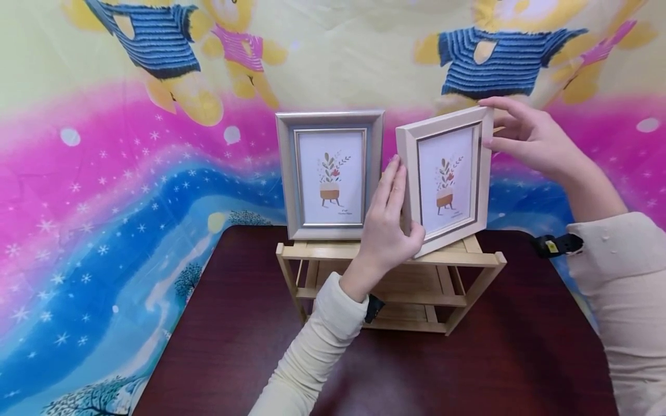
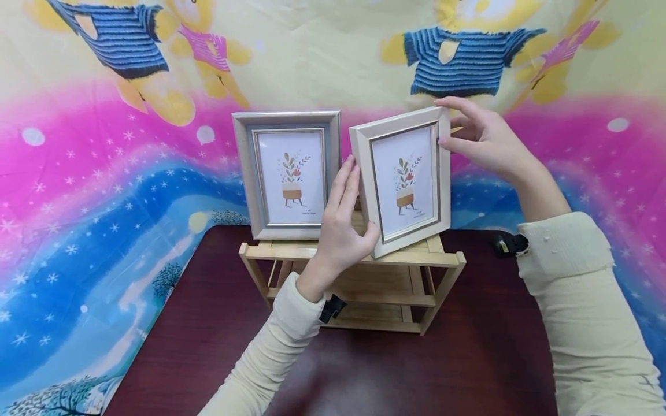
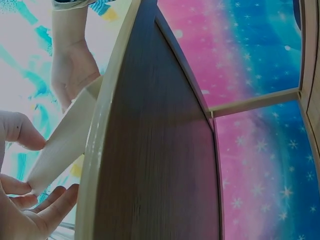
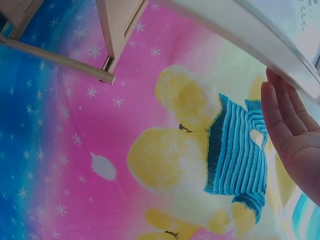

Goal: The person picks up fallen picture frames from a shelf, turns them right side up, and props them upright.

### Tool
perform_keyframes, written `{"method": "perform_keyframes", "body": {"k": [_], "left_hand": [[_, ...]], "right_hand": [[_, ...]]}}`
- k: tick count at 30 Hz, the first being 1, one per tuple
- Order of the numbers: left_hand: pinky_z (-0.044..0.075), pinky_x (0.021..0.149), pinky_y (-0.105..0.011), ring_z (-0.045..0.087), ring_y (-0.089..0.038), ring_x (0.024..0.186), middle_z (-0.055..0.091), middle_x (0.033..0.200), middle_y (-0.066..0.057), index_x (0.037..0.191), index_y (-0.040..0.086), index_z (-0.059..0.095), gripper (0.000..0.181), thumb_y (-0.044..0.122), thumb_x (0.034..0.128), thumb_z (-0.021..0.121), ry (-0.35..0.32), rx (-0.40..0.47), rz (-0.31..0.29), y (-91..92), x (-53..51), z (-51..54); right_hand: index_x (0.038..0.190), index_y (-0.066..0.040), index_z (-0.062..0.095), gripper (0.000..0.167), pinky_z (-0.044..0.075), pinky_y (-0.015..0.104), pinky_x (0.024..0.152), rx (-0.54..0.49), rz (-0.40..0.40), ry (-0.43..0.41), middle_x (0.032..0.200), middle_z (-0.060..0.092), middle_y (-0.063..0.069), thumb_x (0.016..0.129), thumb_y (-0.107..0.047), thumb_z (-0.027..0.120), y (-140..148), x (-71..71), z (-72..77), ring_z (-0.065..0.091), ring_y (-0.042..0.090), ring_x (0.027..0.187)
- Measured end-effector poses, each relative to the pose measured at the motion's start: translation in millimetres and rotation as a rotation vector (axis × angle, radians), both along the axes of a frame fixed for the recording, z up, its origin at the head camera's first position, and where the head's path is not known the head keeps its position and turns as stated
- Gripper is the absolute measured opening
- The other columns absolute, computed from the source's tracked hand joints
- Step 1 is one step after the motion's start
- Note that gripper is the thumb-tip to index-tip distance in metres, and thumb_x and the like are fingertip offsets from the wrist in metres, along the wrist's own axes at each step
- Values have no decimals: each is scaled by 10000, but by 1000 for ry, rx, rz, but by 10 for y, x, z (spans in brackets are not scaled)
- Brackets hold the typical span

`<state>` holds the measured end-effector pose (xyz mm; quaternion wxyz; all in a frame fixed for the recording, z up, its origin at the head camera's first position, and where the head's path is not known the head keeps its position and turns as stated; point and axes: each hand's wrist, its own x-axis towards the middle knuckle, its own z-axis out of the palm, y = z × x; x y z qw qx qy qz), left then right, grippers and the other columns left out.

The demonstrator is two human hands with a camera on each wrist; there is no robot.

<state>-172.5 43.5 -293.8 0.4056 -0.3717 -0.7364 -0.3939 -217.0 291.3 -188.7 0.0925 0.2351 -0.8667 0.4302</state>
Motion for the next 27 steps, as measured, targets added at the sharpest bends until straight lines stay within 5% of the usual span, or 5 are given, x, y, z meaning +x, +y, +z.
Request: {"method": "perform_keyframes", "body": {"k": [14, 27], "left_hand": [[357, 947, -182, 449, -259, 1123, 359, 1310, -230, 1287, -142, 394, 674, -116, 641, 584, -58, 13, 61, -29, 43, 46], [218, 1050, -233, 373, -315, 1245, 359, 1323, -262, 1275, -169, 387, 604, -171, 689, 533, -69, -58, 183, 15, 84, -2]], "right_hand": [[1400, -212, 379, 602, 424, 58, 726, 48, 14, 113, 1050, 549, -160, 873, 35, 532, 48, 79, -32, 586, -50, 822], [1395, -220, 387, 630, 442, 68, 673, 46, -40, 131, 1037, 544, -175, 850, 37, 568, 41, 193, -59, 582, -63, 817]]}}
